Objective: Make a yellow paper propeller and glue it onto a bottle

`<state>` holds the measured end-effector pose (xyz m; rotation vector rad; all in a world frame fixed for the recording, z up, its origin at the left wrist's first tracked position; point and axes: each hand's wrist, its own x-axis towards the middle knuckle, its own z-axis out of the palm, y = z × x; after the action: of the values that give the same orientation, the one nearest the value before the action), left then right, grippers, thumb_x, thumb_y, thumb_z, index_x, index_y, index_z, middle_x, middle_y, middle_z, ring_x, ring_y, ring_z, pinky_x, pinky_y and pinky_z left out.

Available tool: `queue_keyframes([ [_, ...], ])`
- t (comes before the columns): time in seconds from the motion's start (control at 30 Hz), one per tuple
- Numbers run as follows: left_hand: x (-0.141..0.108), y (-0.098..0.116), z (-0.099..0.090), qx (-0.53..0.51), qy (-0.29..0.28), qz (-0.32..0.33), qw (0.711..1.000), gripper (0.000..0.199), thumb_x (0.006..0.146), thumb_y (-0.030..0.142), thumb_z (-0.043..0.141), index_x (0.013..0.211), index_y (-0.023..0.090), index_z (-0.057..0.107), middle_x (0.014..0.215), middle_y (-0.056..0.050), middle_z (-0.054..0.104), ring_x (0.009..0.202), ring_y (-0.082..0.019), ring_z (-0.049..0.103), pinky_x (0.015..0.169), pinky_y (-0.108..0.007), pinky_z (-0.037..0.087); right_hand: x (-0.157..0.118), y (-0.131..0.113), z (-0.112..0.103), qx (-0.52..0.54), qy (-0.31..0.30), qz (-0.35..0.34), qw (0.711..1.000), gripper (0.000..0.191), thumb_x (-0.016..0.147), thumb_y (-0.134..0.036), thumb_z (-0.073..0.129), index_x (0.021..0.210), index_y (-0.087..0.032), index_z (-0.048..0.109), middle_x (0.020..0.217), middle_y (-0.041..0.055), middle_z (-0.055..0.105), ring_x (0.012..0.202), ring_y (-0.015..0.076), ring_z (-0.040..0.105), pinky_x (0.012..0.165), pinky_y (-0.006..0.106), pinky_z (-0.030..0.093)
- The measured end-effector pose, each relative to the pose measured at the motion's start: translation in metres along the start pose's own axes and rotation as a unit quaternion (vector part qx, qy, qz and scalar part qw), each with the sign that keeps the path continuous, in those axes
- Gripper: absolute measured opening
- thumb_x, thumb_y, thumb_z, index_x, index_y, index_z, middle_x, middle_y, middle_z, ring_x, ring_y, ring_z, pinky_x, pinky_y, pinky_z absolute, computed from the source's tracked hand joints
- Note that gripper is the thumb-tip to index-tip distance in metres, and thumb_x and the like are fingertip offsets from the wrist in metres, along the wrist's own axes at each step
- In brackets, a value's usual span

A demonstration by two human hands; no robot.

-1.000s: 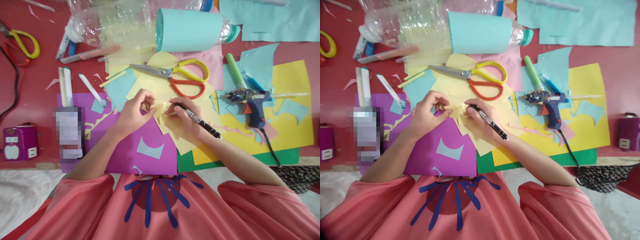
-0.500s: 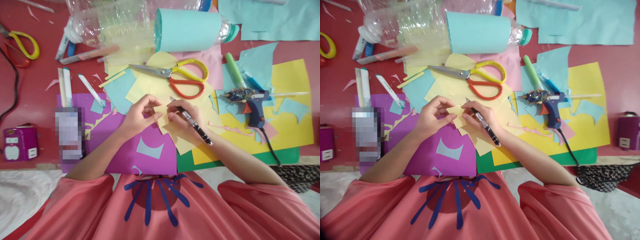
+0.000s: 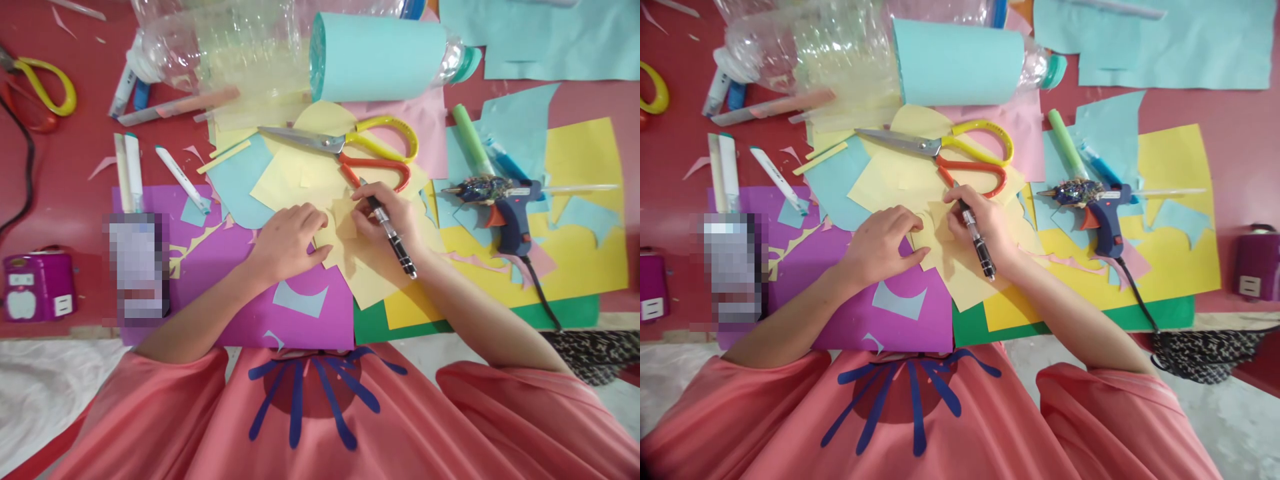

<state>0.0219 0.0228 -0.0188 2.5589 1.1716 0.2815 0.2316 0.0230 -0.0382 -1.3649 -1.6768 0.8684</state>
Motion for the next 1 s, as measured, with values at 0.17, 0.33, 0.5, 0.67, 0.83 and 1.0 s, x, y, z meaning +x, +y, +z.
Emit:
queue_keyframes([
  [0.17, 0.0046, -0.0060, -0.0005, 0.024, -0.019, 0.021, 0.999, 0.015, 0.092, 0.029, 0.062, 0.102, 0.017, 0.060, 0.101, -0.010, 0.066, 0.095, -0.026, 0.064, 0.081, -0.037, 0.050, -0.0023, -0.0009, 0.0012, -0.035, -0.005, -0.024, 0.999, 0.012, 0.078, -0.019, 0.055, 0.088, -0.024, 0.059, 0.063, -0.0051, 0.058, 0.052, 0.0097, 0.050, 0.055, 0.024, 0.045],
  [0.33, 0.0037, -0.0069, 0.0014, 0.037, -0.018, 0.020, 0.999, 0.015, 0.094, 0.029, 0.058, 0.101, 0.017, 0.062, 0.101, -0.011, 0.064, 0.092, -0.026, 0.062, 0.080, -0.039, 0.049, -0.0053, -0.0037, -0.0024, -0.052, -0.027, -0.010, 0.998, 0.016, 0.082, -0.020, 0.060, 0.095, -0.027, 0.056, 0.065, -0.0055, 0.057, 0.051, 0.0107, 0.050, 0.052, 0.024, 0.043],
  [0.5, 0.0024, -0.0056, 0.0045, 0.044, -0.008, 0.029, 0.999, 0.015, 0.095, 0.028, 0.056, 0.102, 0.016, 0.063, 0.097, -0.011, 0.065, 0.090, -0.027, 0.062, 0.078, -0.039, 0.049, -0.0056, -0.0033, -0.0030, -0.070, -0.027, -0.011, 0.997, 0.018, 0.081, -0.016, 0.061, 0.090, -0.027, 0.051, 0.062, -0.0072, 0.052, 0.047, 0.0100, 0.044, 0.047, 0.024, 0.037],
  [0.67, 0.0025, -0.0063, 0.0053, 0.054, -0.012, 0.031, 0.998, 0.018, 0.096, 0.029, 0.054, 0.103, 0.016, 0.064, 0.096, -0.011, 0.065, 0.090, -0.027, 0.061, 0.077, -0.039, 0.049, -0.0045, -0.0038, -0.0017, -0.053, -0.027, -0.014, 0.998, 0.016, 0.083, -0.017, 0.061, 0.088, -0.027, 0.049, 0.062, -0.0072, 0.051, 0.048, 0.0099, 0.044, 0.048, 0.024, 0.037],
  [0.83, 0.0028, -0.0064, 0.0048, 0.052, -0.016, 0.025, 0.998, 0.018, 0.096, 0.029, 0.054, 0.104, 0.016, 0.064, 0.097, -0.011, 0.065, 0.090, -0.027, 0.061, 0.079, -0.039, 0.049, -0.0036, -0.0029, -0.0025, -0.046, -0.035, -0.001, 0.998, 0.014, 0.086, -0.024, 0.064, 0.088, -0.028, 0.050, 0.063, -0.0062, 0.054, 0.049, 0.0108, 0.047, 0.049, 0.025, 0.040],
  [1.0, 0.0024, -0.0051, 0.0041, 0.047, -0.016, 0.026, 0.998, 0.017, 0.096, 0.027, 0.055, 0.104, 0.016, 0.064, 0.097, -0.011, 0.065, 0.092, -0.027, 0.062, 0.079, -0.039, 0.048, -0.0027, -0.0036, -0.0050, -0.042, -0.051, 0.001, 0.998, 0.013, 0.088, -0.026, 0.064, 0.088, -0.028, 0.051, 0.063, -0.0059, 0.052, 0.049, 0.0108, 0.047, 0.049, 0.024, 0.040],
])
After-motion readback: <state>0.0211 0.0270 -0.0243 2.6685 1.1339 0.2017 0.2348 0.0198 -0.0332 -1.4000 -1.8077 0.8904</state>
